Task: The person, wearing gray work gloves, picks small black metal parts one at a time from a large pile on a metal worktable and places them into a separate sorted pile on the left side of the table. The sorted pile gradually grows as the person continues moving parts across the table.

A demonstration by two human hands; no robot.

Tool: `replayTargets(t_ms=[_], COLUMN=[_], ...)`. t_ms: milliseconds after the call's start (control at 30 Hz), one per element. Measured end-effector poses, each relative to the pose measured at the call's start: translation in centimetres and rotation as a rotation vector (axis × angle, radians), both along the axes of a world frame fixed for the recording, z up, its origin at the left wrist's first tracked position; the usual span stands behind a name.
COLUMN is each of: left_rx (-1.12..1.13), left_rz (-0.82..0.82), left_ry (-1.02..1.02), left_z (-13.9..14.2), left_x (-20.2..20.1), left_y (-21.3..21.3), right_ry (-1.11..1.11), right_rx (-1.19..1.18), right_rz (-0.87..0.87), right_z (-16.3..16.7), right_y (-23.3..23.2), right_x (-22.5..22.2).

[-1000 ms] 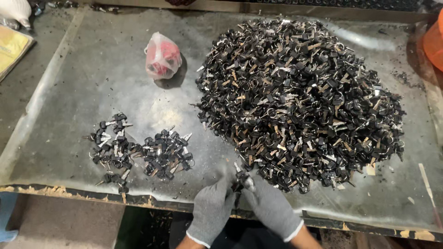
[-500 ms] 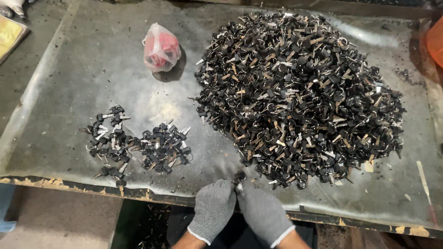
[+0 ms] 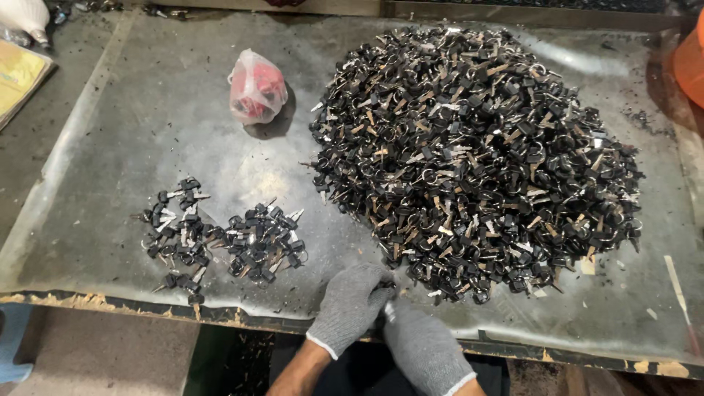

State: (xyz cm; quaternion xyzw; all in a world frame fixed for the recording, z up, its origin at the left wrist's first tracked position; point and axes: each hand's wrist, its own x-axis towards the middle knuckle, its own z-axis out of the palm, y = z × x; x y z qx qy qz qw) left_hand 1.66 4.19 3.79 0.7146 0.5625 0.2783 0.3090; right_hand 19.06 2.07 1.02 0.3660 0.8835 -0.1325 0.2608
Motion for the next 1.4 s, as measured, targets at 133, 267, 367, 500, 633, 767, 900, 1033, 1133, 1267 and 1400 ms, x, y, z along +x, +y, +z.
replayTargets(t_ms=[133, 267, 367, 500, 633, 767, 900, 1033, 1133, 1267, 1400], left_rx=[-0.121, -0.027, 0.096, 0.041, 0.012, 0.013, 0.132, 0.132, 0.131, 0.193, 0.205], left_rz=[0.087, 0.122, 0.067, 0.105, 0.098, 0.043, 0.011, -0.008, -0.015, -0.033, -0.053], left_ry=[0.160, 0.116, 0.100, 0.178, 0.170, 0.233, 0.213, 0.321, 0.331, 0.326, 0.359], left_z=[-0.3, -0.7, -1.0, -0.8, -0.5, -0.9, -2.1, -3.9, -5.1, -6.0, -6.1], left_x=[-0.3, -0.5, -0.6, -0.4, -0.3, -0.5, -0.3, 0.0, 0.1, -0.2, -0.3], left_y=[-0.7, -1.5, -1.6, -1.7, -1.5, -1.1, -1.4, -2.0, -2.3, -2.7, -2.4], right_ry=[0.134, 0.225, 0.691, 0.648, 0.400, 0.367, 0.273, 0.315, 0.387, 0.441, 0.281], right_rx=[-0.256, -0.311, 0.021, 0.035, -0.211, -0.118, 0.155, 0.103, 0.081, 0.197, -0.016], right_rz=[-0.966, -0.879, -0.613, -0.605, -0.732, -0.685, -0.586, -0.618, -0.655, -0.586, -0.665], right_z=[3.1, 4.7, 3.8, 2.7, 3.1, 3.7, 3.3, 2.5, 2.1, 2.1, 2.5], right_y=[1.0, 1.0, 1.2, 1.6, 1.6, 1.6, 1.2, 1.1, 1.1, 1.2, 1.7], right_x=[1.0, 0.4, -0.2, -0.1, 0.2, -0.6, -1.6, -1.7, -1.7, -2.0, -2.3])
